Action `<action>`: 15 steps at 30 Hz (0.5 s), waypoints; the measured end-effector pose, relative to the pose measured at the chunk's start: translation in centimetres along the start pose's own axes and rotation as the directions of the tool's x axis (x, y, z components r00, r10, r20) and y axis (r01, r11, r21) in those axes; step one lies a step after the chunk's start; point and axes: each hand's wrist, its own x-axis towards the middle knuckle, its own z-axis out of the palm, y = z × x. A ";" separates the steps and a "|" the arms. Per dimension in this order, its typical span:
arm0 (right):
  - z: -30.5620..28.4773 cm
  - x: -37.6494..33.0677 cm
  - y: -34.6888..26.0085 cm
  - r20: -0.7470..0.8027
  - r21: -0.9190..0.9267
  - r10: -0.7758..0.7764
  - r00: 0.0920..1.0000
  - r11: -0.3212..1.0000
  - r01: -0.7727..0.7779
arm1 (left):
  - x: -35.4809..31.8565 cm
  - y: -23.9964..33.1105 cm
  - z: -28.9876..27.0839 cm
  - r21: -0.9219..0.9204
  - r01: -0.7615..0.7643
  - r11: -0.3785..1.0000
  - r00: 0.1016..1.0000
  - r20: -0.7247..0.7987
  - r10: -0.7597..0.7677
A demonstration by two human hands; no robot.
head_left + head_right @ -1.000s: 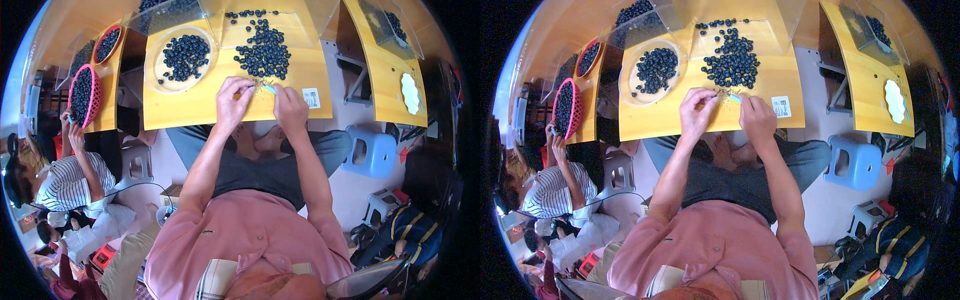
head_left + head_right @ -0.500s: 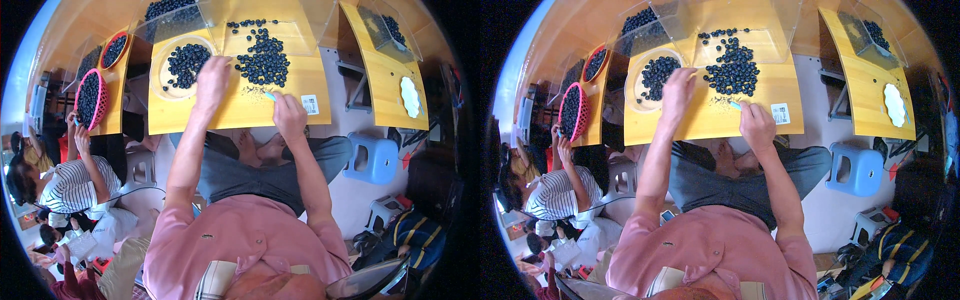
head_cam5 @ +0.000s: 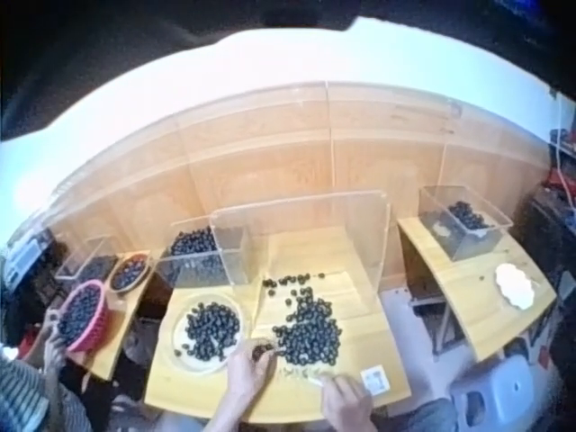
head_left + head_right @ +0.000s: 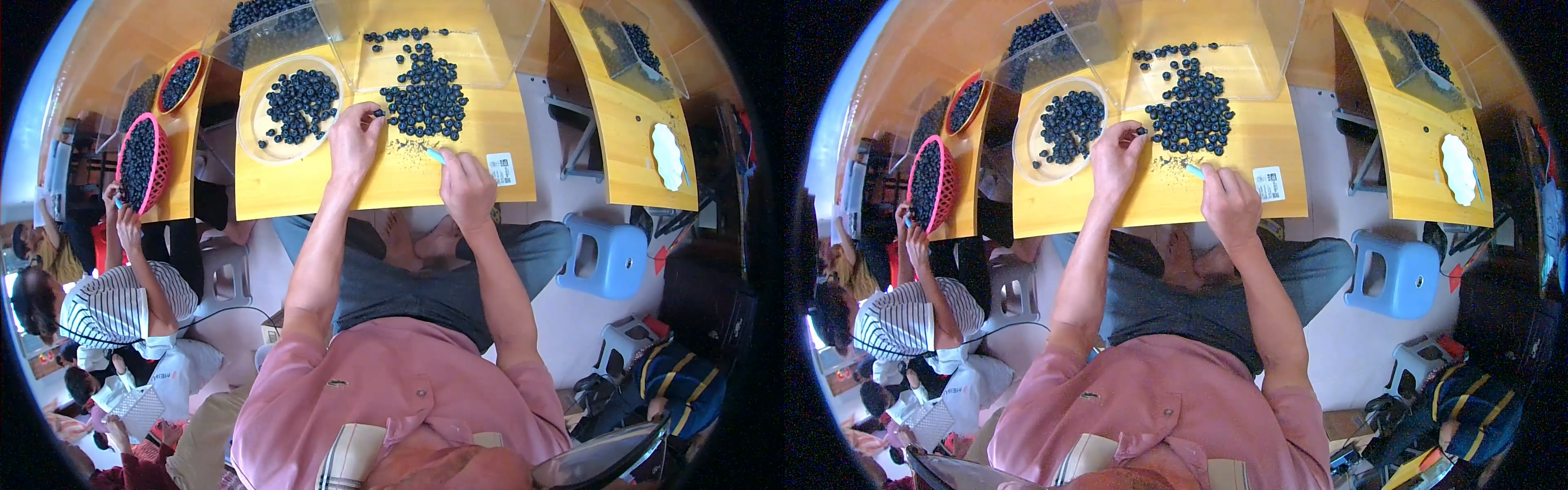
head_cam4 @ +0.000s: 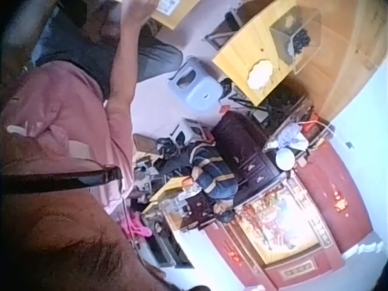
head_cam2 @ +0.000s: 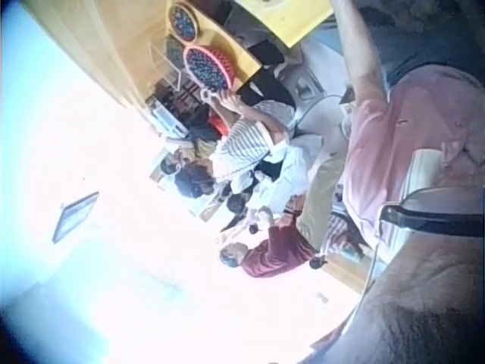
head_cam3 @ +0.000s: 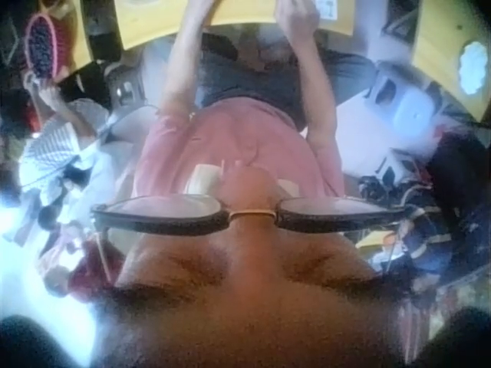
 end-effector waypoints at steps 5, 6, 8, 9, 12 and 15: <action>-0.2 0.0 0.0 0.010 -0.007 0.006 1.000 1.000 -0.006 | -3.1 1.0 0.9 -0.396 0.227 0.890 0.974 0.086 -0.211; -0.2 0.0 0.0 0.017 -0.011 0.009 1.000 1.000 -0.009 | -3.7 1.2 1.3 -0.426 0.187 0.885 0.982 0.078 -0.169; -0.1 0.0 0.0 0.015 -0.001 0.004 1.000 1.000 -0.004 | -4.8 1.5 1.9 -0.487 0.105 0.867 0.994 0.060 -0.087; 0.0 -0.1 0.0 0.022 -0.008 0.008 1.000 1.000 -0.008 | -5.2 1.5 2.1 -0.429 0.069 0.901 0.997 0.051 -0.052; 0.1 -0.1 0.0 0.026 0.029 0.033 0.999 0.999 -0.034 | -6.1 1.4 2.9 -0.365 0.053 0.930 0.998 0.045 -0.040; 0.2 -0.2 -0.1 0.011 0.000 0.016 1.000 1.000 -0.016 | -6.3 1.6 3.2 -0.421 0.046 0.906 0.999 0.043 -0.031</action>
